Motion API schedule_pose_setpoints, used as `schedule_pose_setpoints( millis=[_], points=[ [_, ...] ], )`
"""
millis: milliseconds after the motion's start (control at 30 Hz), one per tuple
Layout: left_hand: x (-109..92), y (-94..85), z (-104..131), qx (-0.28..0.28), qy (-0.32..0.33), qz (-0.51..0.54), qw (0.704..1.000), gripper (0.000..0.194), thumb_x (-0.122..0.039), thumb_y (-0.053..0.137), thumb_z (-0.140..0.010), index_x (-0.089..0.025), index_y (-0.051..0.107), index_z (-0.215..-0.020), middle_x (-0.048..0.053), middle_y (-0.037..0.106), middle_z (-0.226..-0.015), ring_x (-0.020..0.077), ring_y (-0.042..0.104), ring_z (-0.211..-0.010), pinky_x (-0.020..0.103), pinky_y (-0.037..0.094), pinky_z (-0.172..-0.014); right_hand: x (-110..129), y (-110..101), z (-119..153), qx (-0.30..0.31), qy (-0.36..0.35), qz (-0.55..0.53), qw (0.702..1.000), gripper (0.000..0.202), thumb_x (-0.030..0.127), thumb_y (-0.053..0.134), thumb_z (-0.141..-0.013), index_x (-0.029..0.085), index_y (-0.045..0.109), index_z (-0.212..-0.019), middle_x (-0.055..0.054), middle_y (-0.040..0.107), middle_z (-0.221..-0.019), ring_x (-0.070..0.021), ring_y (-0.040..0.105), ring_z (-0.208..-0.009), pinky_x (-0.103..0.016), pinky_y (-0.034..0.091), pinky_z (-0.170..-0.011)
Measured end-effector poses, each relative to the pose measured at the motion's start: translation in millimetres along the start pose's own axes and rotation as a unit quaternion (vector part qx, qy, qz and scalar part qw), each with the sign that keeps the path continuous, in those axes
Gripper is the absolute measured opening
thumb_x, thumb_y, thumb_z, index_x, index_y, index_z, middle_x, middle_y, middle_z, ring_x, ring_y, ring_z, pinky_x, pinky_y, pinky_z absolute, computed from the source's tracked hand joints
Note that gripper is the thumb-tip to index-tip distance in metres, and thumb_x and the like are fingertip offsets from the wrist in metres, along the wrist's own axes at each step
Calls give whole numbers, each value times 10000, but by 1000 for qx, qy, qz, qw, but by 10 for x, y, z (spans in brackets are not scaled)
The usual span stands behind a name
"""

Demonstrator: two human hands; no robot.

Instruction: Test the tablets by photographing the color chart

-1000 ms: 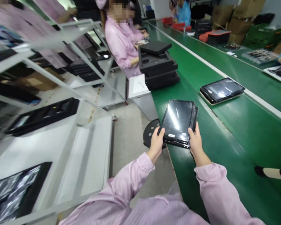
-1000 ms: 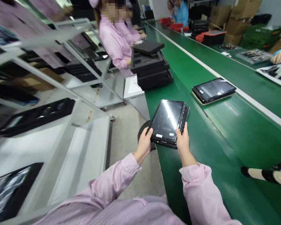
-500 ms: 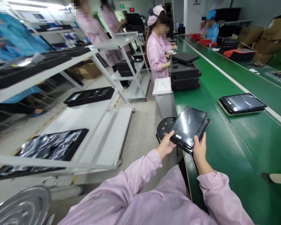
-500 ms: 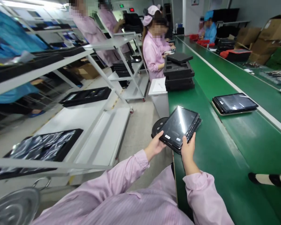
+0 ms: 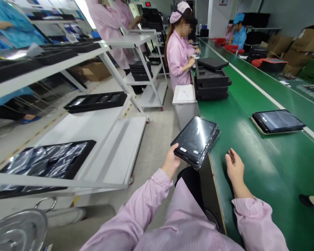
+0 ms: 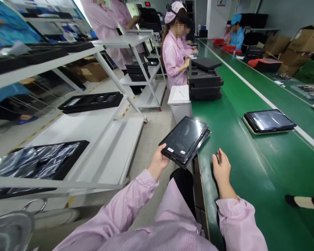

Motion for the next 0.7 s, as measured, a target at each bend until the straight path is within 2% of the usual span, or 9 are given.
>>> schedule_pose_setpoints(
  millis=[67,133,167,233,333,400,467,567,700],
  points=[
    [-327,-197,-161,-18,23,11,1000,57,-155,759,-792,-171,733,-841,29,800,-763,180,744,-644,273,592,-656,55,20,-6,18,-15,54,998,710,680,704,-809,133,749,-1261,-230,677,-1438,-377,680,-1300,-623,470,-1214],
    [-688,-327,-417,-37,52,22,998,78,-155,720,-810,-179,742,-880,23,810,-781,179,749,-652,270,594,-650,141,192,-130,65,-49,161,984,653,663,663,-861,159,763,-1264,-196,619,-1535,-389,642,-1354,-632,470,-1205],
    [-871,-353,-580,-46,68,28,996,87,-154,704,-820,-183,742,-893,18,810,-783,175,748,-652,266,595,-648,192,339,-229,95,-74,231,965,658,654,630,-893,167,745,-1319,-182,568,-1594,-397,607,-1401,-639,464,-1202],
    [-1218,-319,-957,-62,102,41,992,84,-159,688,-841,-191,734,-905,7,808,-785,166,747,-664,258,602,-668,283,707,-452,151,-132,366,909,739,648,595,-928,167,639,-1486,-168,443,-1696,-421,490,-1517,-670,401,-1231],
    [-1629,-99,-1580,-80,149,65,983,64,-173,675,-879,-206,717,-913,-9,810,-826,150,761,-743,252,621,-773,357,1229,-668,205,-192,475,834,933,676,632,-903,159,431,-1653,-158,307,-1760,-455,270,-1636,-734,201,-1293],
    [-1805,99,-2001,-94,167,78,978,65,-176,665,-902,-209,713,-929,-10,813,-868,143,770,-812,259,622,-850,371,1428,-663,227,-216,499,808,958,669,618,-917,183,343,-1696,-131,269,-1777,-444,242,-1648,-725,146,-1305],
    [-1913,305,-2423,-111,173,83,975,74,-181,660,-926,-204,718,-968,3,812,-915,146,773,-877,273,619,-899,392,1468,-595,226,-230,508,799,910,613,587,-956,220,282,-1718,-102,278,-1779,-418,282,-1637,-689,166,-1307],
    [-2001,627,-3066,-132,171,74,974,133,-232,666,-984,-178,722,-1092,41,797,-1023,164,764,-974,319,621,-935,442,1397,-505,217,-238,520,791,857,504,550,-998,275,188,-1740,-79,363,-1750,-395,384,-1588,-661,241,-1275],
    [-2001,1070,-3902,-130,149,30,980,350,-396,691,-1022,-158,676,-1279,102,719,-1257,228,724,-1080,441,632,-934,488,1338,-489,211,-233,533,785,864,398,550,-991,312,140,-1747,-80,480,-1686,-377,465,-1533,-650,287,-1245]
  ],
)
Point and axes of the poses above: each hand's wrist, its own z-axis away from the middle knuckle, its own y-axis out of the palm, x = y × z, the point moved 8 cm from there along -z, towards the middle knuckle
